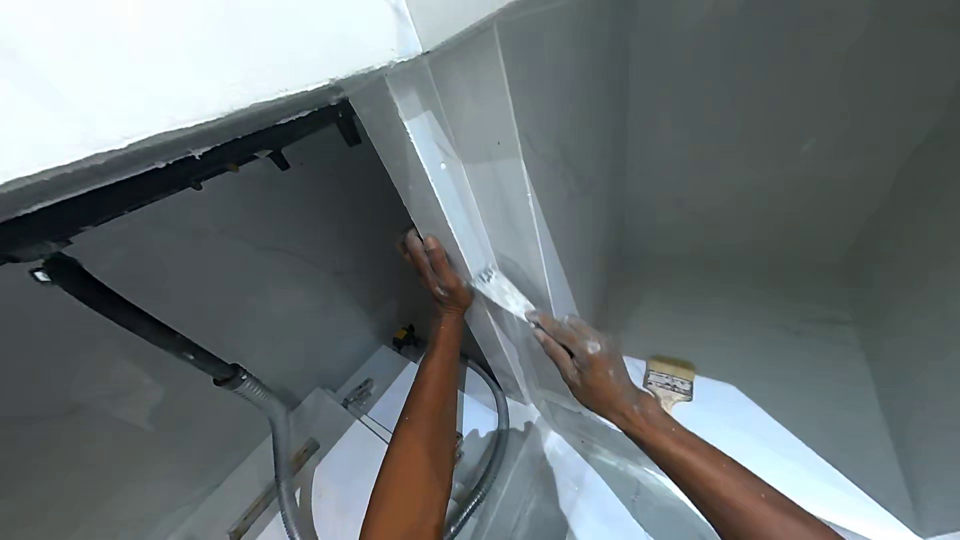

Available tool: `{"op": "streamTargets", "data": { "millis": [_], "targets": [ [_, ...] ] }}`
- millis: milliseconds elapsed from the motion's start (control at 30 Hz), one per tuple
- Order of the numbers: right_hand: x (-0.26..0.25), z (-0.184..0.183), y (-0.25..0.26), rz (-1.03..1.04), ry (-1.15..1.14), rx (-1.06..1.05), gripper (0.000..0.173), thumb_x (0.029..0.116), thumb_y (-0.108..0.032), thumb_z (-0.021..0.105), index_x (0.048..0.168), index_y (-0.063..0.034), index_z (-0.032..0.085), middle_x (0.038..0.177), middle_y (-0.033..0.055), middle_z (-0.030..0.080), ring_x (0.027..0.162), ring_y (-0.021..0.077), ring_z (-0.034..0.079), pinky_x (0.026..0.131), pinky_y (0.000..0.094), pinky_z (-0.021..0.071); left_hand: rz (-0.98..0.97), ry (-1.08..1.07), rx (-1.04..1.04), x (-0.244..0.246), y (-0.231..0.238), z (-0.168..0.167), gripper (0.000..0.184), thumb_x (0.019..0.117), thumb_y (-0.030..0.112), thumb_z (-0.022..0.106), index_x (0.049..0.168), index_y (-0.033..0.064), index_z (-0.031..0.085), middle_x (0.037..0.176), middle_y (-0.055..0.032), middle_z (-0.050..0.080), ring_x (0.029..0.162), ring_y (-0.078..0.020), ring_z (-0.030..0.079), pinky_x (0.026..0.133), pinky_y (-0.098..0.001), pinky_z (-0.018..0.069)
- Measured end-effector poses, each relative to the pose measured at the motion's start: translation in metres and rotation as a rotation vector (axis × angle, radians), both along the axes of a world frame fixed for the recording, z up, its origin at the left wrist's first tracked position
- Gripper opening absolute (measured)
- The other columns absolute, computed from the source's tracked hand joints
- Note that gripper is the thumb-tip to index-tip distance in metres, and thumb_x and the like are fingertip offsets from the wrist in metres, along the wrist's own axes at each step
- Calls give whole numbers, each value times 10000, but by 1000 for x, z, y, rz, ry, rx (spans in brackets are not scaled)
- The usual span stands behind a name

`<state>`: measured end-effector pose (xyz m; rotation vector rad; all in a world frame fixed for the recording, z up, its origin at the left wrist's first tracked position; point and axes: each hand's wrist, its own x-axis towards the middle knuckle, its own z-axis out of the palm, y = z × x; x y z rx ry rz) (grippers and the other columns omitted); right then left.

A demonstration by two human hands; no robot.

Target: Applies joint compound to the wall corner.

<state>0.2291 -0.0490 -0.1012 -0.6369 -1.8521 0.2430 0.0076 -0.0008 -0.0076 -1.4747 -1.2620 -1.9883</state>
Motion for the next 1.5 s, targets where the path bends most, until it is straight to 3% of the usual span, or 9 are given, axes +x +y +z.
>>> {"op": "streamTargets", "data": {
  "millis": [100, 267, 467, 600, 767, 833, 1000, 1267, 1500],
  "targets": [
    [-5, 6, 2, -8, 36, 27, 337, 1071, -307, 525, 1269, -143, 743, 880, 106, 706, 677, 191, 659, 582, 345, 556, 14, 6, -15, 2, -1, 0, 637, 1073, 444, 229, 1355, -63, 493, 1374, -224, 452, 1305, -225, 451, 1135, -333, 353],
    [-7, 100, 5, -2, 0, 74, 343, 1074, -274, 542, 1368, -166, 680, 895, 105, 668, 676, 217, 643, 544, 378, 523, 29, 19, 12, 3, -1, 1, 616, 1078, 415, 244, 1342, -80, 499, 1317, -213, 485, 1256, -210, 478, 1109, -297, 367],
    [-4, 33, -7, -1, 12, 50, 329, 1066, -306, 535, 1307, -187, 724, 883, 86, 694, 641, 173, 642, 545, 347, 543, 110, 184, 99, -8, 6, -8, 590, 1064, 366, 329, 1350, -120, 502, 1365, -336, 480, 1331, -350, 447, 1153, -424, 334],
    [-6, 72, -4, -8, 6, 82, 332, 1063, -292, 552, 1335, -180, 707, 853, 87, 658, 635, 192, 624, 518, 358, 519, 46, 61, 22, -3, 1, -3, 627, 1092, 421, 219, 1352, -81, 490, 1340, -228, 473, 1275, -228, 472, 1123, -314, 366],
    [-2, 47, -7, 2, -5, 69, 333, 1065, -301, 539, 1338, -204, 704, 851, 71, 655, 619, 164, 607, 519, 339, 518, 164, 238, 126, -9, 7, -10, 561, 1079, 329, 317, 1353, -131, 482, 1354, -359, 479, 1315, -368, 460, 1144, -444, 342],
    [-2, 46, -7, -2, 1, 86, 324, 1060, -297, 540, 1298, -185, 729, 839, 70, 666, 615, 161, 608, 524, 332, 514, 175, 219, 111, -8, 8, -7, 588, 1085, 385, 288, 1330, -106, 500, 1311, -298, 490, 1275, -309, 476, 1120, -383, 365],
    [-5, 113, -6, 5, 0, 119, 334, 1070, -273, 552, 1358, -176, 690, 859, 87, 644, 633, 184, 611, 511, 342, 499, 120, 105, 25, -2, 3, -6, 590, 1096, 324, 209, 1368, -128, 473, 1429, -313, 448, 1378, -294, 422, 1190, -356, 284],
    [-6, -5, -4, 5, 35, 21, 332, 1077, -305, 530, 1287, -147, 733, 907, 105, 708, 688, 173, 660, 592, 330, 560, 33, 22, -15, 3, -2, 1, 659, 1053, 462, 261, 1351, -76, 498, 1389, -257, 439, 1318, -259, 440, 1146, -358, 342],
    [-17, 115, 2, -4, 83, 86, 368, 1071, -235, 561, 1413, -125, 639, 970, 133, 694, 776, 229, 677, 641, 391, 571, 55, 20, -27, 0, 1, -2, 655, 1058, 459, 252, 1367, -59, 508, 1381, -256, 462, 1314, -263, 460, 1145, -362, 350]
  ]
}}
